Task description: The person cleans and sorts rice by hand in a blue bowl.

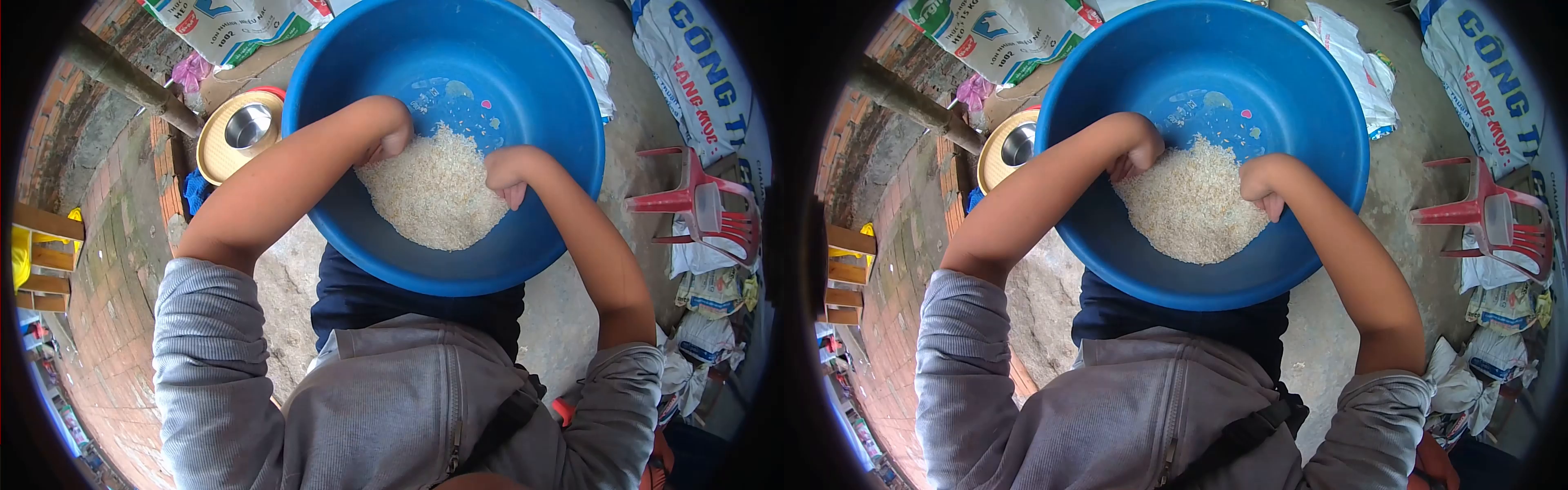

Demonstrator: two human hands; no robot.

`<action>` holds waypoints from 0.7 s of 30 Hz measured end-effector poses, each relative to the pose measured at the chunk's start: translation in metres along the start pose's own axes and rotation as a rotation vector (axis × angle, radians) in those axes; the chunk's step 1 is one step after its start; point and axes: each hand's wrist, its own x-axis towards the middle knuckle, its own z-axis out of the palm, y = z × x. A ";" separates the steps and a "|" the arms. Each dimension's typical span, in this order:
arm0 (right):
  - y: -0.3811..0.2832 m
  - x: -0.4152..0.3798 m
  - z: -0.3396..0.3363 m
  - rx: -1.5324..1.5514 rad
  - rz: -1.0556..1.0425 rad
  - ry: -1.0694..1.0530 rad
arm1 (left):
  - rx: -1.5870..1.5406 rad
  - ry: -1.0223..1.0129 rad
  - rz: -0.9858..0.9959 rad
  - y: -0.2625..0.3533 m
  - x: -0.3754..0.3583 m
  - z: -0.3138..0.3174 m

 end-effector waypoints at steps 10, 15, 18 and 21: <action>-0.022 -0.005 0.007 0.938 -0.397 -0.154 | -0.669 -0.232 0.697 0.029 0.000 0.023; -0.004 -0.047 -0.025 0.865 -0.548 0.122 | -0.698 0.142 0.858 0.003 -0.067 -0.006; 0.017 -0.031 -0.027 0.736 -0.379 0.506 | -0.629 0.550 0.696 -0.018 -0.077 -0.012; 0.037 -0.005 -0.026 -0.050 -0.100 0.757 | -0.591 0.744 0.335 -0.031 -0.051 -0.023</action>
